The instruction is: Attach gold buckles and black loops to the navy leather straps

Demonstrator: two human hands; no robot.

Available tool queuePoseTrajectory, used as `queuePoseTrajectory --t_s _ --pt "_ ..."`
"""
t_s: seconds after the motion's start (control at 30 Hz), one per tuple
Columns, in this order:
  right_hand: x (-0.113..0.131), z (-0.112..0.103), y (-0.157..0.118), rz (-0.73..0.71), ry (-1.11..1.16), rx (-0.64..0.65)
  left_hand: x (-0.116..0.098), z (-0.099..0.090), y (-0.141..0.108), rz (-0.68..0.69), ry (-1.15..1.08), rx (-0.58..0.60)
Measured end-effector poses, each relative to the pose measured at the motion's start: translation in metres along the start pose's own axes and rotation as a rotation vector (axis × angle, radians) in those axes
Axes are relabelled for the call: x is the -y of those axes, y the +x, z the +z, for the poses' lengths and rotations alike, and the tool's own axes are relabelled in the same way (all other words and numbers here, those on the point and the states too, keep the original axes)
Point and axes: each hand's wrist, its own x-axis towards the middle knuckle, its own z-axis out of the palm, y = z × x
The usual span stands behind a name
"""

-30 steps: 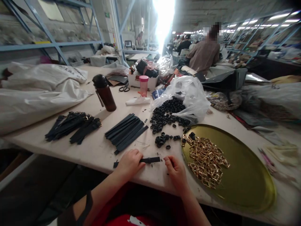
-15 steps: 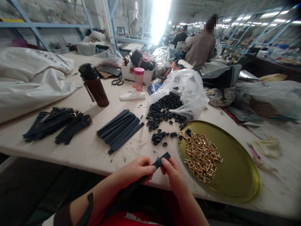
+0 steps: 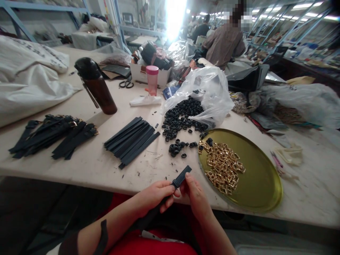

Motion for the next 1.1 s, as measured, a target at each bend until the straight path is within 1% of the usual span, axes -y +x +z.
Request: queuePoseTrajectory --t_s 0.07,0.13,0.2,0.27,0.33,0.37,0.43,0.5,0.57,0.6,0.67,0.73,0.8,0.83,0.93,1.0,1.1 --pt "0.000 0.001 -0.002 0.019 0.001 0.016 0.000 0.001 -0.001 -0.029 -0.036 0.001" --pt "0.000 0.001 -0.002 0.033 -0.003 0.033 0.001 -0.004 -0.005 -0.056 -0.056 0.024" --pt "0.000 -0.001 -0.002 0.031 -0.015 0.018 0.002 -0.016 -0.011 -0.094 -0.059 0.070" --pt "0.000 -0.002 -0.003 0.009 -0.025 -0.006 0.001 -0.033 -0.018 -0.117 -0.044 0.105" --pt "0.000 -0.001 -0.003 -0.029 -0.030 -0.007 -0.004 -0.047 -0.025 -0.118 -0.010 0.102" --pt "0.000 0.001 -0.004 -0.052 -0.033 0.006 -0.007 -0.050 -0.027 -0.110 0.015 0.096" --pt "-0.002 0.008 -0.003 -0.116 -0.059 0.046 -0.015 -0.048 -0.026 -0.056 0.071 0.097" --pt "-0.004 0.012 -0.002 -0.201 -0.125 0.094 -0.019 -0.037 -0.019 0.038 0.152 0.090" --pt "-0.005 0.010 0.004 -0.273 -0.215 0.107 -0.019 -0.027 -0.010 0.126 0.234 0.026" --pt "-0.004 0.005 0.008 -0.299 -0.267 0.084 -0.018 -0.024 -0.005 0.156 0.249 -0.015" --pt "0.000 -0.011 0.018 -0.349 -0.409 -0.022 -0.013 -0.023 0.001 0.185 0.205 -0.066" --pt "0.008 -0.032 0.032 -0.414 -0.643 -0.157 -0.009 -0.025 0.004 0.168 0.085 -0.065" --pt "0.021 -0.052 0.046 -0.456 -0.893 -0.257 -0.007 -0.026 0.004 0.130 -0.056 -0.054" --pt "0.028 -0.062 0.053 -0.464 -0.972 -0.297 -0.007 -0.026 0.004 0.110 -0.122 -0.060" --pt "0.045 -0.088 0.072 -0.449 -1.085 -0.412 -0.008 -0.022 0.006 0.077 -0.240 -0.104" --pt "0.051 -0.101 0.082 -0.422 -1.151 -0.458 -0.008 -0.019 0.011 0.072 -0.236 -0.160" --pt "0.051 -0.108 0.093 -0.394 -1.244 -0.429 -0.009 -0.016 0.021 0.057 -0.226 -0.266"
